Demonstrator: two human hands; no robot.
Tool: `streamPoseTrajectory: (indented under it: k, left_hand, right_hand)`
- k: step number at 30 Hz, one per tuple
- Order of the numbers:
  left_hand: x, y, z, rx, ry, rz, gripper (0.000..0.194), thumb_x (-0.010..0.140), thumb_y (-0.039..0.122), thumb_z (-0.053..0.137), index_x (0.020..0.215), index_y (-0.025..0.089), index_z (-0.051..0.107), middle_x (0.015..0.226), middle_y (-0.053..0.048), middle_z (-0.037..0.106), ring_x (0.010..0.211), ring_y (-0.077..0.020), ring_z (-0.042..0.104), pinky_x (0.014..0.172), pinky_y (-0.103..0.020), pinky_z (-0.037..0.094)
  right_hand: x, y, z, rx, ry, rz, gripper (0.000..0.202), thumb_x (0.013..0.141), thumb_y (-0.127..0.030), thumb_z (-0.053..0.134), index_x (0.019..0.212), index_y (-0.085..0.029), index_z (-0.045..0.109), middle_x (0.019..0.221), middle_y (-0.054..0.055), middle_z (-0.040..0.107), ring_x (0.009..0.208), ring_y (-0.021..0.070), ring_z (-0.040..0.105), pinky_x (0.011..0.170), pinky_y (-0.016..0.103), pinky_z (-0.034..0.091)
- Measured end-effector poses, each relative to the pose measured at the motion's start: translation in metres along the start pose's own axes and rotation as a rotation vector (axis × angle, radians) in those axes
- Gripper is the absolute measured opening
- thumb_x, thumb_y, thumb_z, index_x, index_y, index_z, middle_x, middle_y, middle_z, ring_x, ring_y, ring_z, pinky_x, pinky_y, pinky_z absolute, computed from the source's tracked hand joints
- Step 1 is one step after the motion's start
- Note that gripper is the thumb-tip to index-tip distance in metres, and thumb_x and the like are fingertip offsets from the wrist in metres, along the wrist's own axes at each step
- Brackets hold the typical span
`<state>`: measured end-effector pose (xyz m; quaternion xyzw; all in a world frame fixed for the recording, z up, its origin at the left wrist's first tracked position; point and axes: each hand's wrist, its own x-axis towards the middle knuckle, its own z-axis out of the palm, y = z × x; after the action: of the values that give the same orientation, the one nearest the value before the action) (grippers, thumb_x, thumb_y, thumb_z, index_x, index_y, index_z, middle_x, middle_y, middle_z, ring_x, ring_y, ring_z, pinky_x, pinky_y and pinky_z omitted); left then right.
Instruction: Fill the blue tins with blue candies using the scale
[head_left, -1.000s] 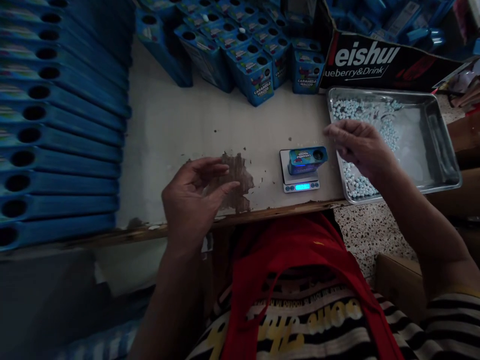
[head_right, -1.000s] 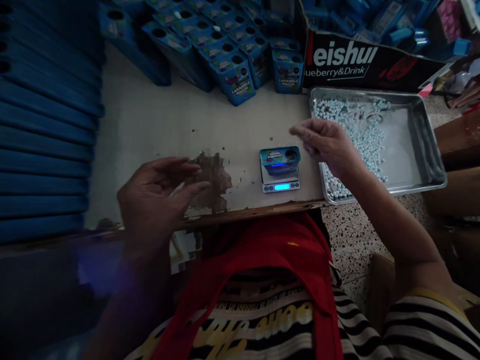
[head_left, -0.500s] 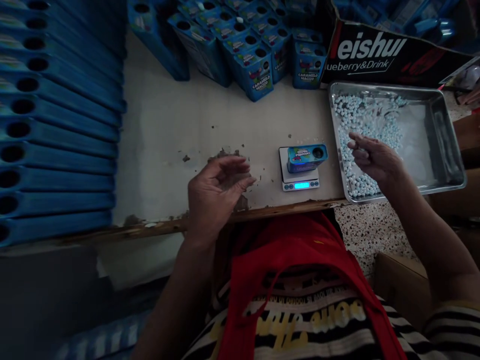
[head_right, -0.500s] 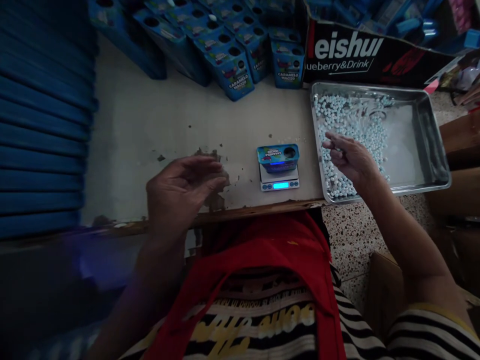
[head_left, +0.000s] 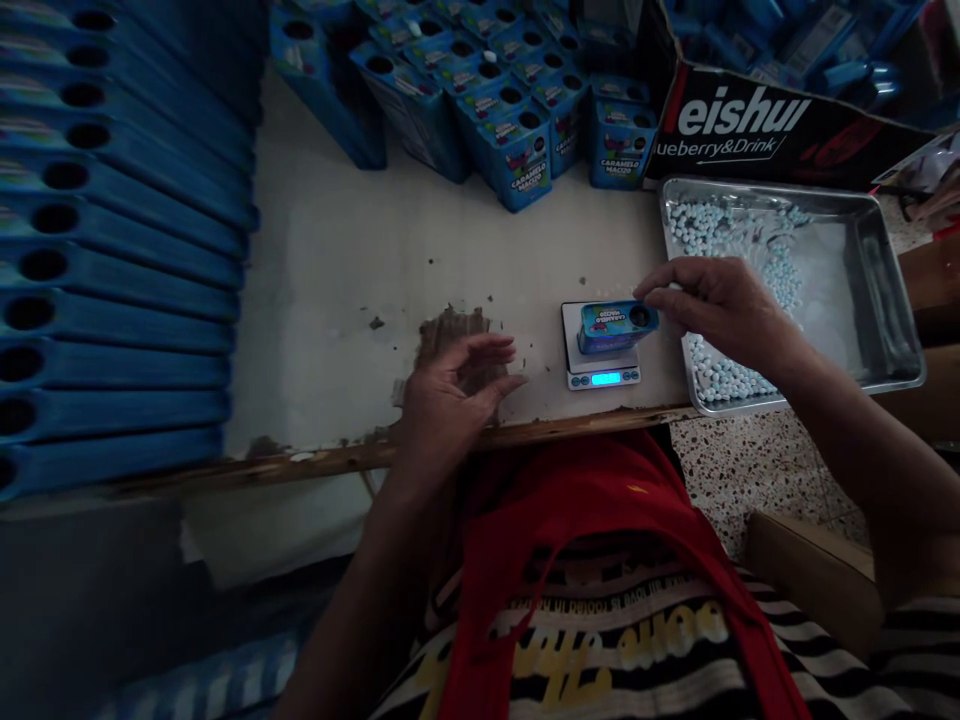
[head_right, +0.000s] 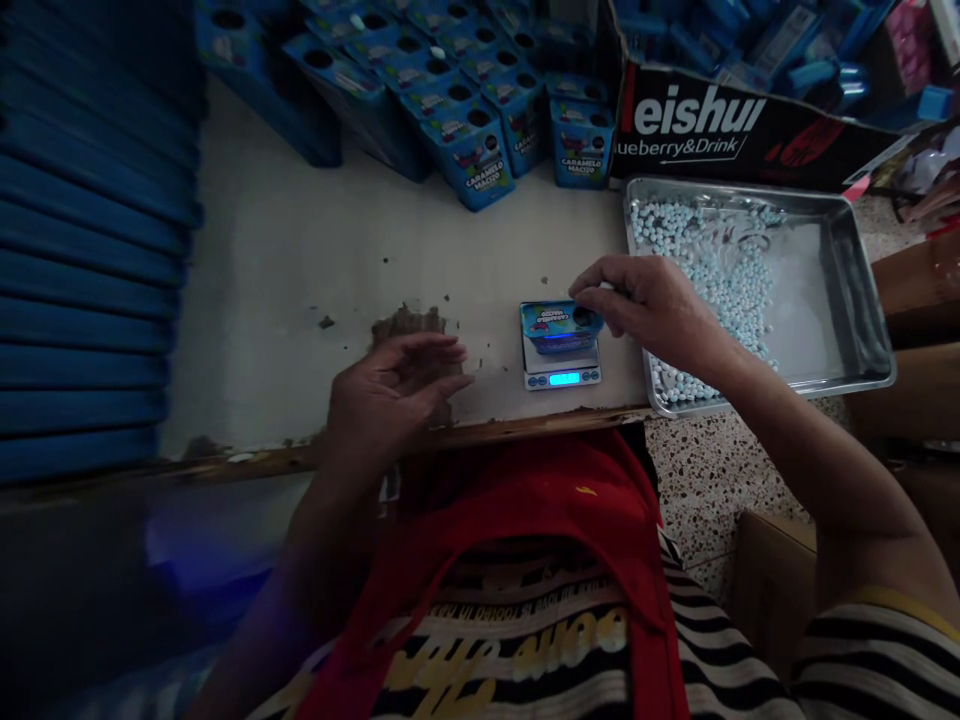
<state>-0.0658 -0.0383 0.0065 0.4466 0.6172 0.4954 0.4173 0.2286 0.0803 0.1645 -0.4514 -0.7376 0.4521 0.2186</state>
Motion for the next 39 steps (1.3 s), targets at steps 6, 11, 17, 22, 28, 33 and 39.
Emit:
streamPoseTrajectory:
  k: [6,11,17,22,28,33,39]
  left_hand:
    - [0.002,0.002,-0.002,0.05,-0.029,0.036,0.05,0.078,0.045,0.1,0.119,0.024,0.081,0.116,-0.009,0.086,0.111,-0.0305,0.084,0.113,-0.053,0.069]
    - [0.014,0.032,0.018,0.144,-0.077,0.224,0.046,0.091,0.05,0.094,0.127,0.025,0.081,0.127,-0.01,0.084,0.121,-0.0317,0.08,0.116,-0.052,0.066]
    - [0.05,0.107,0.095,0.709,-0.491,0.591,0.055,0.097,0.033,0.09,0.146,0.016,0.071,0.141,-0.019,0.078,0.133,-0.0393,0.075,0.116,-0.055,0.063]
    - [0.106,0.134,0.054,0.777,-0.442,0.583,0.035,0.096,0.023,0.088,0.129,0.022,0.076,0.129,-0.011,0.082,0.118,-0.033,0.08,0.1,-0.042,0.066]
    - [0.236,0.193,-0.124,0.782,0.17,0.571,0.05,0.094,0.028,0.089,0.14,0.016,0.073,0.138,-0.001,0.081,0.137,-0.0271,0.075,0.126,-0.039,0.056]
    - [0.363,0.22,-0.186,0.836,0.272,0.379,0.058,0.102,0.051,0.067,0.134,0.002,0.065,0.146,0.005,0.076,0.136,-0.0101,0.069,0.125,-0.026,0.048]
    - [0.437,0.188,-0.187,0.845,0.138,0.377,0.053,0.09,0.05,0.079,0.126,0.012,0.068,0.139,0.01,0.082,0.107,0.0024,0.062,0.112,-0.017,0.051]
  right_hand:
    - [-0.002,0.007,0.003,-0.001,0.004,0.045,0.019,0.102,-0.033,0.079,0.108,-0.019,0.09,0.061,-0.003,0.061,0.057,0.0114,0.05,0.055,0.027,0.038]
    - [0.0,0.012,-0.002,0.183,-0.008,0.122,0.026,0.097,-0.039,0.084,0.111,-0.017,0.089,0.059,-0.005,0.056,0.054,0.01,0.043,0.051,0.026,0.031]
    - [0.06,0.039,-0.027,0.601,0.226,0.144,0.027,0.08,-0.041,0.093,0.084,-0.019,0.077,0.077,0.001,0.064,0.059,0.0095,0.044,0.048,0.023,0.031]
    - [0.156,0.044,-0.003,0.127,0.236,-0.06,0.03,0.098,-0.045,0.075,0.109,-0.018,0.082,0.067,-0.002,0.057,0.058,0.0139,0.045,0.057,0.027,0.033]
    - [0.22,0.02,0.03,-1.066,-0.064,-0.104,0.042,0.117,-0.032,0.055,0.155,-0.022,0.07,0.116,0.018,0.087,0.101,0.0337,0.081,0.07,0.035,0.037]
    - [0.224,0.037,0.029,-1.095,-0.116,-0.177,0.03,0.118,-0.026,0.051,0.128,-0.022,0.079,0.115,0.015,0.088,0.096,0.0305,0.083,0.061,0.035,0.029]
    - [0.153,0.068,0.01,-0.709,0.065,-0.396,0.025,0.117,-0.033,0.057,0.112,-0.026,0.081,0.098,0.007,0.089,0.078,0.0251,0.084,0.065,0.03,0.052]
